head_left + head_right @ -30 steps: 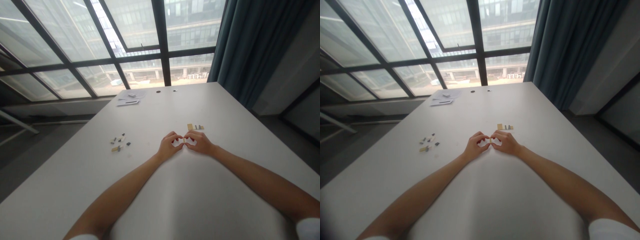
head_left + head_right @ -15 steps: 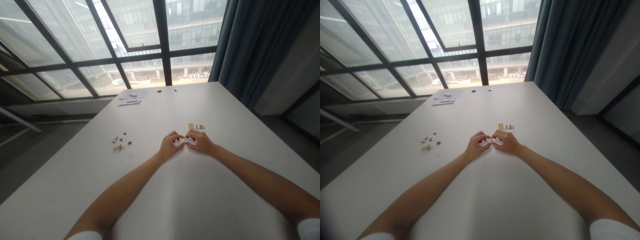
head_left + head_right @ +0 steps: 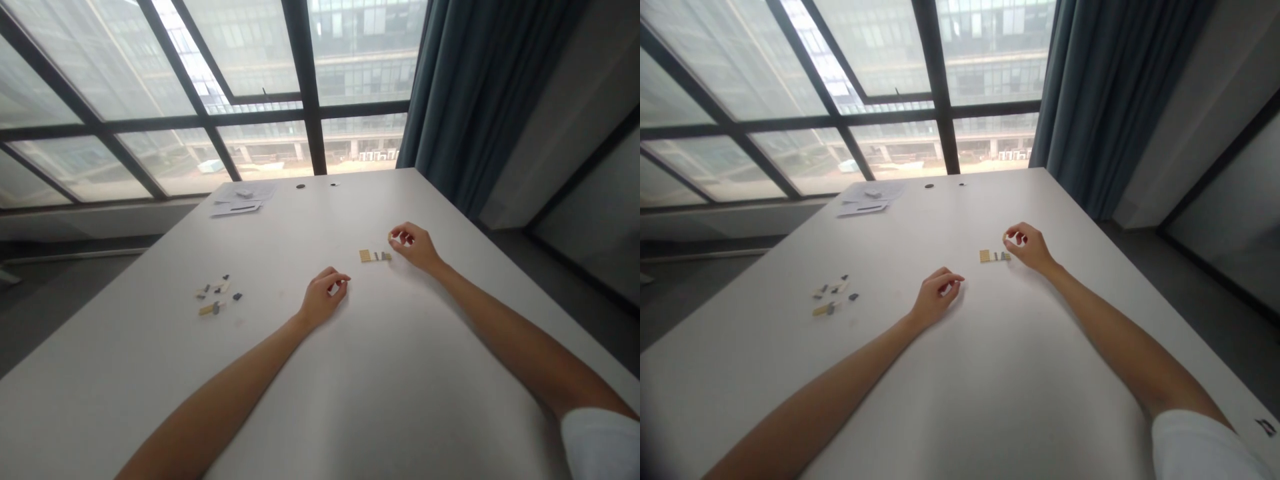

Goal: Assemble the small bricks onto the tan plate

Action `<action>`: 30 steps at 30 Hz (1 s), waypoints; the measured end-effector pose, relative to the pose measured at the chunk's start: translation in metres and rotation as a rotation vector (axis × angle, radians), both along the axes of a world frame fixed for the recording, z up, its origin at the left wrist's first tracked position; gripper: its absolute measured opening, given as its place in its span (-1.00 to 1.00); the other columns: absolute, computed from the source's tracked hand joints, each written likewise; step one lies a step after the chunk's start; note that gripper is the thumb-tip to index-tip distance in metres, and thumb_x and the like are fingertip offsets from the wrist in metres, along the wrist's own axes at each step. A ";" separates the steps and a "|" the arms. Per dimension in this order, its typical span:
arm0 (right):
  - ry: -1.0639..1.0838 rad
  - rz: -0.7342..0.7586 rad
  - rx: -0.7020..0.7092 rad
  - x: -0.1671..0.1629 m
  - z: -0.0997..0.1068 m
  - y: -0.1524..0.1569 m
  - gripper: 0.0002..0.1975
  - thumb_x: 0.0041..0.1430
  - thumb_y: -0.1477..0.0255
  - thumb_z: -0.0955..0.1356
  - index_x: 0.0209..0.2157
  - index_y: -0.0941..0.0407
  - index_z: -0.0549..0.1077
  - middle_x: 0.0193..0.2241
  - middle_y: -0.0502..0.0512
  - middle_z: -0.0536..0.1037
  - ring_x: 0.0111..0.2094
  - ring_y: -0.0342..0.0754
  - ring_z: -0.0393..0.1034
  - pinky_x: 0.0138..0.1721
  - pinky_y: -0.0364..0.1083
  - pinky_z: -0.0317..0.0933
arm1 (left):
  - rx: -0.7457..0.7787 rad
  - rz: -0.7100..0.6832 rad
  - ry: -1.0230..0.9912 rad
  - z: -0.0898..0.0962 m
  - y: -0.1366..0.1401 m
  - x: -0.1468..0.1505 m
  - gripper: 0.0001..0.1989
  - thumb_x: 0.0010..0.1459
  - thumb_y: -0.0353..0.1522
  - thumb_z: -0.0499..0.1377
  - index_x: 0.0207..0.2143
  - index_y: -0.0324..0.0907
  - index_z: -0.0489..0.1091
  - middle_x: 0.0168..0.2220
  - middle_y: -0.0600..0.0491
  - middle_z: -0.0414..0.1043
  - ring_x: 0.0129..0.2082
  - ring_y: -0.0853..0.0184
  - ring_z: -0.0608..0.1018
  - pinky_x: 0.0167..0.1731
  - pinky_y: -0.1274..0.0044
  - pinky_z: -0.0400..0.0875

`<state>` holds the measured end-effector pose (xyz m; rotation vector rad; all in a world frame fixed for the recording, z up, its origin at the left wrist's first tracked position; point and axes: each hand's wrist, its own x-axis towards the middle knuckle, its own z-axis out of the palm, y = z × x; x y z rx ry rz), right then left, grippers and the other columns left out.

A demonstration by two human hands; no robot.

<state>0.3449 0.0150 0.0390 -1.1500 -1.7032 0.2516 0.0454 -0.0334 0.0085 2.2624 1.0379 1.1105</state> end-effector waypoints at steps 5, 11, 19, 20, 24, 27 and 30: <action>-0.147 -0.060 -0.062 0.035 -0.022 0.018 -0.84 0.01 0.36 0.43 -0.34 0.13 0.55 -0.35 0.07 0.52 -0.42 -0.10 0.27 -0.31 -0.09 0.22 | -0.007 -0.002 0.003 0.001 0.000 -0.001 -0.79 0.24 -0.44 0.11 -0.21 -0.16 0.56 -0.37 0.08 0.40 -0.47 0.45 0.34 -0.39 0.57 0.27; -0.328 0.022 -0.242 0.045 -0.046 0.026 -0.80 0.00 0.32 0.43 -0.36 0.14 0.62 -0.38 0.12 0.50 -0.32 -0.02 0.34 -0.24 -0.08 0.23 | -0.011 0.006 0.021 0.001 0.000 -0.001 -0.79 0.24 -0.45 0.11 -0.21 -0.16 0.56 -0.38 0.08 0.40 -0.47 0.44 0.33 -0.39 0.57 0.27; -0.352 0.051 -0.278 0.047 -0.050 0.028 -0.74 0.04 0.30 0.41 -0.31 0.17 0.64 -0.42 0.09 0.50 -0.44 -0.10 0.29 -0.33 -0.11 0.19 | -0.030 -0.002 0.024 0.001 0.001 0.000 -0.78 0.23 -0.46 0.11 -0.22 -0.17 0.56 -0.39 0.08 0.39 -0.47 0.45 0.34 -0.39 0.57 0.27; -0.353 0.054 -0.280 0.047 -0.050 0.028 -0.74 0.03 0.29 0.41 -0.31 0.17 0.64 -0.42 0.09 0.50 -0.44 -0.10 0.29 -0.34 -0.11 0.19 | -0.034 -0.004 0.024 0.001 0.001 0.000 -0.78 0.24 -0.46 0.11 -0.22 -0.17 0.56 -0.39 0.08 0.39 -0.47 0.44 0.34 -0.39 0.57 0.27; -0.348 0.076 -0.308 0.047 -0.046 0.026 -0.72 0.03 0.29 0.41 -0.29 0.17 0.64 -0.40 0.09 0.52 -0.45 -0.11 0.28 -0.35 -0.11 0.19 | -0.043 -0.005 0.028 -0.001 0.002 0.000 -0.79 0.25 -0.44 0.10 -0.22 -0.17 0.56 -0.39 0.08 0.39 -0.47 0.44 0.35 -0.40 0.57 0.27; -0.342 0.073 -0.328 0.047 -0.044 0.025 -0.71 0.02 0.29 0.41 -0.27 0.18 0.63 -0.39 0.09 0.53 -0.44 -0.11 0.29 -0.36 -0.12 0.19 | -0.038 0.000 0.033 -0.002 0.003 -0.001 -0.79 0.25 -0.44 0.10 -0.22 -0.17 0.56 -0.39 0.08 0.39 -0.47 0.44 0.35 -0.40 0.57 0.27; -0.357 0.059 -0.342 0.047 -0.044 0.025 -0.74 0.01 0.30 0.41 -0.34 0.19 0.61 -0.42 0.08 0.52 -0.43 -0.10 0.30 -0.37 -0.13 0.18 | -0.036 -0.001 0.038 -0.001 0.002 -0.001 -0.78 0.24 -0.45 0.10 -0.22 -0.17 0.56 -0.39 0.08 0.39 -0.47 0.45 0.36 -0.40 0.57 0.27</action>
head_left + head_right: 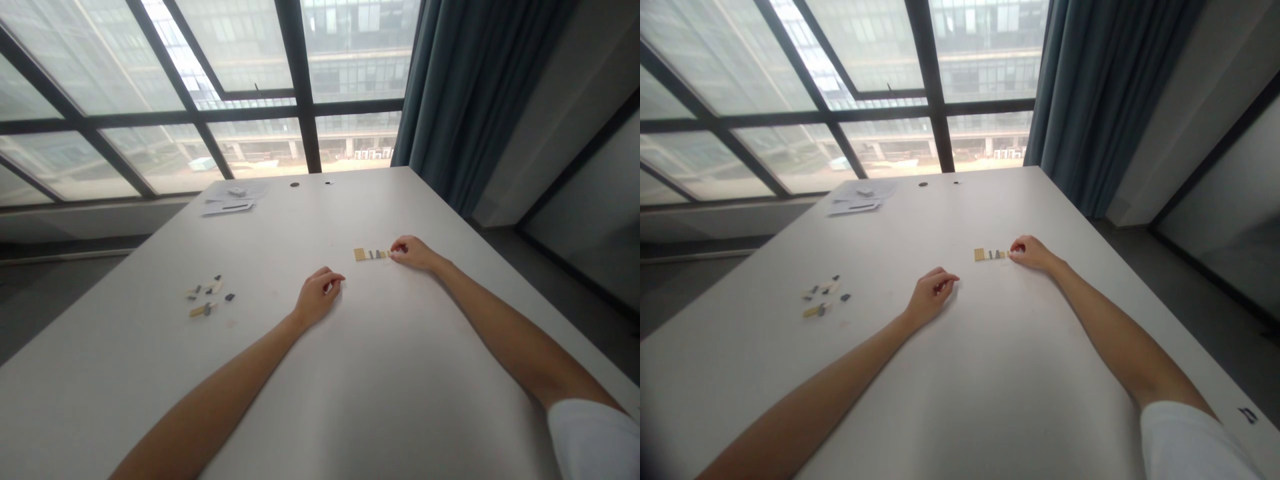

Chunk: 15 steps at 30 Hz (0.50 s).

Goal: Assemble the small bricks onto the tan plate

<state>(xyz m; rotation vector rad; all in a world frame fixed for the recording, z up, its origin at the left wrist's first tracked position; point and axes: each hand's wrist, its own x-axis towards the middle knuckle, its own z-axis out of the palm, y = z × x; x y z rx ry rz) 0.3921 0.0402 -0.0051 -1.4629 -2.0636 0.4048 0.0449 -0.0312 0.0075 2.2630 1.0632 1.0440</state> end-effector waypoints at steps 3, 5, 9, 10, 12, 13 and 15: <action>-0.013 -0.008 0.002 -0.001 -0.002 0.001 -0.77 0.00 0.33 0.40 -0.37 0.18 0.61 -0.44 0.08 0.52 -0.44 -0.11 0.30 -0.37 -0.13 0.18 | -0.003 0.002 0.000 0.001 0.000 0.001 -0.78 0.24 -0.45 0.11 -0.22 -0.17 0.56 -0.39 0.08 0.39 -0.47 0.45 0.36 -0.40 0.57 0.27; -0.017 -0.012 0.008 -0.002 -0.003 0.001 -0.78 -0.01 0.34 0.40 -0.36 0.18 0.61 -0.43 0.08 0.53 -0.44 -0.11 0.30 -0.37 -0.14 0.18 | -0.007 0.004 -0.003 0.001 0.000 0.001 -0.78 0.24 -0.45 0.10 -0.22 -0.16 0.56 -0.39 0.08 0.39 -0.47 0.45 0.36 -0.40 0.58 0.27; -0.016 -0.008 0.019 -0.004 -0.003 0.001 -0.81 0.00 0.37 0.39 -0.37 0.17 0.61 -0.43 0.08 0.54 -0.44 -0.10 0.31 -0.37 -0.14 0.19 | -0.009 0.000 -0.004 0.001 0.000 0.001 -0.78 0.25 -0.44 0.10 -0.23 -0.17 0.56 -0.39 0.08 0.39 -0.47 0.45 0.36 -0.40 0.58 0.27; -0.015 -0.008 0.021 -0.004 -0.003 0.001 -0.81 0.00 0.37 0.39 -0.38 0.17 0.61 -0.44 0.08 0.54 -0.44 -0.10 0.31 -0.37 -0.14 0.18 | -0.007 0.000 -0.003 0.001 0.000 0.001 -0.78 0.25 -0.44 0.10 -0.23 -0.17 0.56 -0.39 0.08 0.40 -0.47 0.44 0.36 -0.40 0.57 0.27; -0.016 -0.007 0.023 -0.005 -0.003 0.001 -0.82 0.00 0.38 0.39 -0.38 0.17 0.60 -0.44 0.07 0.53 -0.45 -0.11 0.31 -0.38 -0.14 0.18 | -0.006 0.002 0.000 0.001 -0.001 0.001 -0.78 0.25 -0.43 0.09 -0.23 -0.17 0.56 -0.39 0.07 0.40 -0.47 0.44 0.36 -0.41 0.57 0.27; -0.017 -0.006 0.024 -0.005 -0.003 0.001 -0.82 0.00 0.38 0.39 -0.39 0.16 0.60 -0.44 0.07 0.53 -0.45 -0.11 0.30 -0.38 -0.14 0.18 | -0.006 0.003 0.000 0.002 -0.001 0.001 -0.78 0.25 -0.43 0.10 -0.23 -0.17 0.56 -0.39 0.07 0.40 -0.47 0.44 0.36 -0.41 0.58 0.27; -0.021 -0.003 0.026 -0.006 -0.003 0.000 -0.83 0.00 0.38 0.39 -0.39 0.16 0.60 -0.44 0.06 0.53 -0.44 -0.11 0.30 -0.37 -0.14 0.17 | -0.008 0.006 0.000 0.003 -0.001 0.001 -0.78 0.25 -0.44 0.10 -0.24 -0.18 0.56 -0.39 0.07 0.40 -0.47 0.44 0.36 -0.41 0.58 0.27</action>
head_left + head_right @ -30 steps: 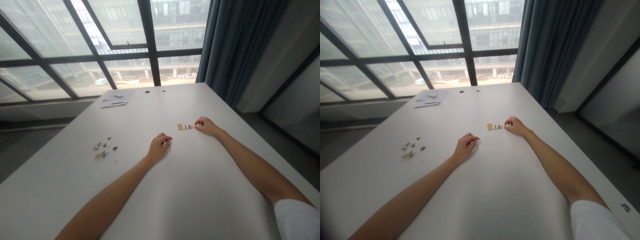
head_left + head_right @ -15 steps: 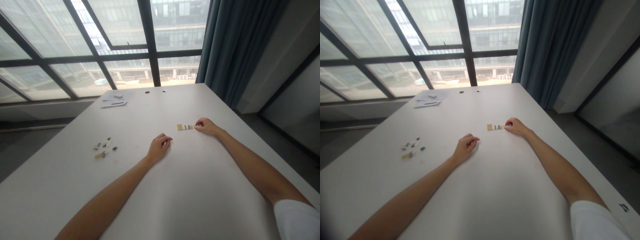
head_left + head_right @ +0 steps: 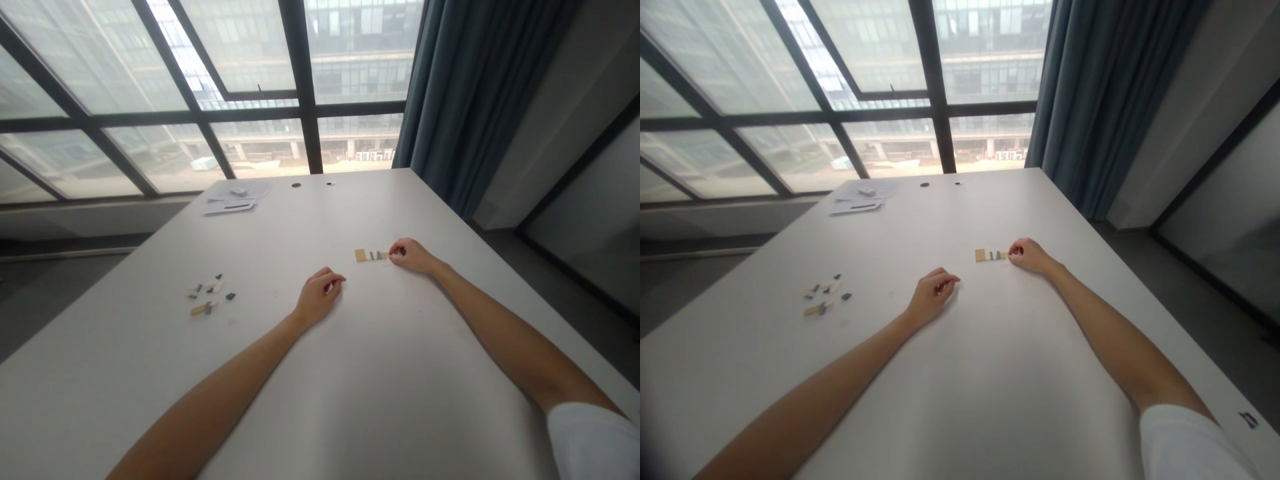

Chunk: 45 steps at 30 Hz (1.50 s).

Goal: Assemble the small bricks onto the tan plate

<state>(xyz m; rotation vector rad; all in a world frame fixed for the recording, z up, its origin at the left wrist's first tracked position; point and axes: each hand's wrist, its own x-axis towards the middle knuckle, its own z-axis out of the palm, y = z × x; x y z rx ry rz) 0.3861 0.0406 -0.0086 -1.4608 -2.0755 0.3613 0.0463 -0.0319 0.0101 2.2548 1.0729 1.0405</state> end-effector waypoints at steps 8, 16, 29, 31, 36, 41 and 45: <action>-0.011 -0.012 0.002 -0.003 0.002 -0.003 -0.84 0.02 0.38 0.39 -0.41 0.16 0.60 -0.45 0.06 0.53 -0.43 -0.10 0.31 -0.36 -0.14 0.17 | 0.001 -0.007 0.010 -0.003 0.002 0.000 -0.78 0.25 -0.44 0.10 -0.23 -0.17 0.56 -0.39 0.08 0.39 -0.46 0.44 0.37 -0.40 0.58 0.27; -0.006 -0.010 -0.003 -0.002 0.000 -0.001 -0.83 0.01 0.38 0.39 -0.40 0.16 0.60 -0.45 0.06 0.53 -0.43 -0.10 0.30 -0.37 -0.13 0.18 | -0.003 -0.007 0.003 -0.001 0.001 0.001 -0.78 0.24 -0.45 0.10 -0.24 -0.17 0.56 -0.39 0.08 0.39 -0.47 0.44 0.36 -0.39 0.57 0.28; -0.009 -0.028 0.003 -0.005 0.001 -0.002 -0.85 -0.01 0.42 0.38 -0.40 0.15 0.59 -0.45 0.06 0.54 -0.43 -0.10 0.32 -0.34 -0.13 0.20 | 0.008 -0.014 0.012 -0.001 0.002 0.001 -0.78 0.24 -0.45 0.10 -0.24 -0.17 0.57 -0.39 0.07 0.40 -0.47 0.45 0.37 -0.40 0.58 0.28; -0.015 -0.026 0.005 -0.005 0.001 -0.002 -0.85 0.00 0.42 0.38 -0.40 0.15 0.59 -0.44 0.06 0.54 -0.42 -0.09 0.32 -0.34 -0.13 0.20 | 0.007 -0.012 0.015 -0.002 0.002 0.001 -0.77 0.23 -0.46 0.10 -0.24 -0.17 0.57 -0.39 0.08 0.40 -0.47 0.45 0.37 -0.40 0.57 0.28; -0.030 -0.027 0.011 -0.006 0.003 -0.003 -0.86 -0.01 0.45 0.38 -0.40 0.15 0.59 -0.43 0.07 0.55 -0.41 -0.09 0.33 -0.33 -0.14 0.20 | 0.001 -0.003 0.004 -0.003 0.002 0.001 -0.77 0.22 -0.46 0.10 -0.24 -0.17 0.57 -0.40 0.08 0.40 -0.47 0.44 0.36 -0.40 0.57 0.28; -0.023 -0.031 0.014 -0.007 0.003 -0.003 -0.86 -0.01 0.45 0.38 -0.39 0.15 0.60 -0.42 0.07 0.56 -0.41 -0.09 0.34 -0.33 -0.14 0.21 | -0.001 -0.003 0.002 -0.002 0.002 0.001 -0.77 0.22 -0.46 0.10 -0.25 -0.17 0.57 -0.40 0.08 0.40 -0.48 0.45 0.36 -0.40 0.57 0.28; -0.026 -0.034 0.011 -0.007 0.002 -0.004 -0.85 -0.01 0.44 0.37 -0.39 0.14 0.60 -0.42 0.07 0.55 -0.40 -0.08 0.34 -0.32 -0.13 0.22 | -0.003 -0.011 0.005 -0.001 0.001 0.001 -0.78 0.23 -0.46 0.10 -0.25 -0.17 0.57 -0.40 0.07 0.40 -0.47 0.45 0.37 -0.41 0.58 0.27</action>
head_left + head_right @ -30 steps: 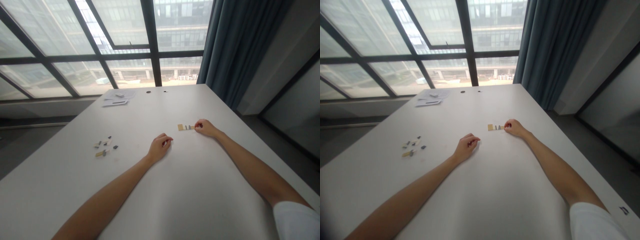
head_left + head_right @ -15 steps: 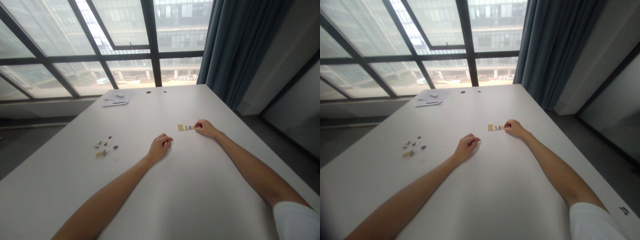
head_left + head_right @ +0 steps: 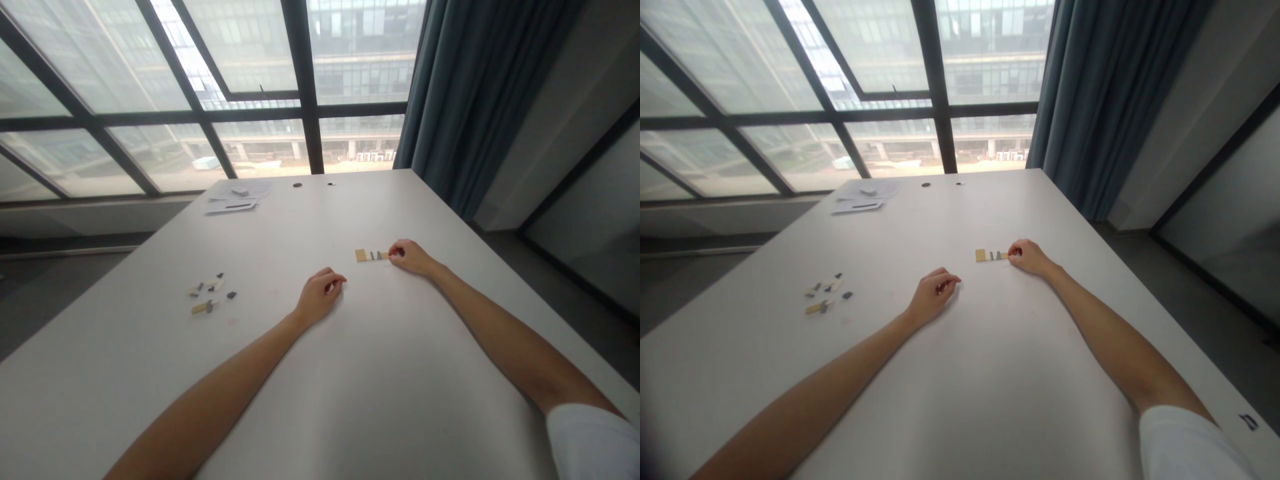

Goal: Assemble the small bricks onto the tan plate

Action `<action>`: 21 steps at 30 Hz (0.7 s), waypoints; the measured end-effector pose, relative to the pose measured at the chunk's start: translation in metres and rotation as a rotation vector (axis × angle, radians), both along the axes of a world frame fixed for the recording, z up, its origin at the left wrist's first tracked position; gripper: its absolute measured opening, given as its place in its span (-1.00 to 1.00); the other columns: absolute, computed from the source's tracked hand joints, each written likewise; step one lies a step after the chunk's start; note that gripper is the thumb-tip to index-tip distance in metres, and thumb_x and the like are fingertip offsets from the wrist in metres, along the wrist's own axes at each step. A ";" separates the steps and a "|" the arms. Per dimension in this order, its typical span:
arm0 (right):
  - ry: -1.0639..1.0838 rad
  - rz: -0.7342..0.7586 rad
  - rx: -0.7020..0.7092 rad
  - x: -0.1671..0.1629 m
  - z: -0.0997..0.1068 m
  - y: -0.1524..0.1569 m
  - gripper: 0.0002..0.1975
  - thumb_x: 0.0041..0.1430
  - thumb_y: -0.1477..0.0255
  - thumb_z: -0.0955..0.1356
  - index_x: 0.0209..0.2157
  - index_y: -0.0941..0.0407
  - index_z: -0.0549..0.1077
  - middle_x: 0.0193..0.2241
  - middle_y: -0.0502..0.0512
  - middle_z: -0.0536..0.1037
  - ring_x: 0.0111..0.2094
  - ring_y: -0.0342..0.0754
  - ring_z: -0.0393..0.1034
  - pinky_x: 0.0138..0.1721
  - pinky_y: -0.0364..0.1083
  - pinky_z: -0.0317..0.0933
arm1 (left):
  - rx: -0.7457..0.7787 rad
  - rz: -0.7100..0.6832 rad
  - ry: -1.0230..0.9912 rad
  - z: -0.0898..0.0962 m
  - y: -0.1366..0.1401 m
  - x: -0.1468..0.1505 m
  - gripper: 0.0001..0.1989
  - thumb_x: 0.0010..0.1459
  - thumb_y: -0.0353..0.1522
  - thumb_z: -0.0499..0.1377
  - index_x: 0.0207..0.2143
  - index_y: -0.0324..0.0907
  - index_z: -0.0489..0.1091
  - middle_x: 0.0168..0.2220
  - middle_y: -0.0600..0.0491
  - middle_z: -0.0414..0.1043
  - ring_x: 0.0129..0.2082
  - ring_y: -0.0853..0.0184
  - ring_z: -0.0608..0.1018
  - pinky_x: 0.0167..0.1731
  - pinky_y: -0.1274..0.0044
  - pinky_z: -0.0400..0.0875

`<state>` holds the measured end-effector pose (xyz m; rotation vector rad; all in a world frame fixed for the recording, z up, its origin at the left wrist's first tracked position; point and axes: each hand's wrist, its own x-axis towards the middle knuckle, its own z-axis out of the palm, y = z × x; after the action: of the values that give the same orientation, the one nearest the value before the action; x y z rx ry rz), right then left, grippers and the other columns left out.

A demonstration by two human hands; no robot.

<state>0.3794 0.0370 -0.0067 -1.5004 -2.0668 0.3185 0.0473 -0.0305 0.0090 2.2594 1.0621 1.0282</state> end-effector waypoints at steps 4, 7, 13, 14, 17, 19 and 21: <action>-0.001 0.005 -0.007 -0.001 0.001 -0.001 -0.85 0.00 0.43 0.37 -0.39 0.14 0.59 -0.42 0.07 0.55 -0.39 -0.08 0.34 -0.31 -0.13 0.22 | -0.007 0.000 -0.003 0.000 0.000 0.000 -0.78 0.22 -0.46 0.10 -0.25 -0.17 0.57 -0.40 0.08 0.41 -0.48 0.45 0.36 -0.41 0.58 0.27; 0.001 0.005 -0.007 -0.001 0.002 -0.001 -0.85 -0.01 0.43 0.37 -0.39 0.15 0.59 -0.43 0.08 0.55 -0.40 -0.08 0.34 -0.31 -0.13 0.22 | -0.007 -0.001 -0.006 0.000 0.000 0.000 -0.78 0.22 -0.46 0.10 -0.25 -0.16 0.57 -0.40 0.08 0.40 -0.48 0.45 0.36 -0.40 0.57 0.27; 0.010 0.012 -0.008 -0.001 0.002 -0.002 -0.85 0.00 0.43 0.37 -0.40 0.15 0.59 -0.43 0.07 0.54 -0.40 -0.09 0.33 -0.33 -0.13 0.20 | -0.005 -0.009 -0.004 -0.003 0.001 -0.001 -0.78 0.22 -0.47 0.11 -0.25 -0.17 0.57 -0.40 0.09 0.40 -0.47 0.45 0.36 -0.39 0.57 0.26; 0.014 0.014 -0.010 -0.001 0.002 -0.002 -0.85 0.00 0.42 0.37 -0.40 0.15 0.59 -0.44 0.07 0.54 -0.41 -0.09 0.33 -0.33 -0.13 0.20 | -0.004 -0.008 -0.005 -0.003 0.001 -0.001 -0.78 0.22 -0.47 0.11 -0.25 -0.17 0.57 -0.40 0.09 0.40 -0.47 0.45 0.36 -0.39 0.58 0.26; 0.044 0.011 0.003 -0.001 0.004 -0.001 -0.86 -0.01 0.43 0.37 -0.42 0.16 0.58 -0.45 0.07 0.54 -0.41 -0.08 0.33 -0.35 -0.12 0.19 | -0.004 -0.001 0.003 -0.004 0.001 -0.001 -0.78 0.22 -0.47 0.11 -0.25 -0.17 0.57 -0.40 0.09 0.40 -0.47 0.46 0.36 -0.39 0.58 0.26; 0.089 -0.023 0.050 -0.003 0.010 -0.001 -0.87 0.00 0.44 0.36 -0.44 0.16 0.56 -0.45 0.08 0.55 -0.40 -0.07 0.35 -0.33 -0.11 0.19 | -0.009 0.007 0.011 -0.004 0.001 -0.001 -0.78 0.23 -0.46 0.11 -0.24 -0.17 0.57 -0.40 0.09 0.40 -0.47 0.45 0.36 -0.39 0.59 0.26; 0.149 -0.071 0.127 -0.007 0.020 -0.003 -0.87 0.03 0.43 0.35 -0.45 0.16 0.55 -0.45 0.08 0.55 -0.38 -0.06 0.37 -0.32 -0.10 0.19 | -0.015 0.013 0.019 -0.004 0.001 -0.001 -0.78 0.23 -0.45 0.10 -0.24 -0.17 0.57 -0.40 0.09 0.40 -0.47 0.45 0.36 -0.39 0.59 0.26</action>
<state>0.3724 0.0335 0.0135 -1.4263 -1.8771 0.2586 0.0464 -0.0295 0.0051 2.2573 1.0905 1.0021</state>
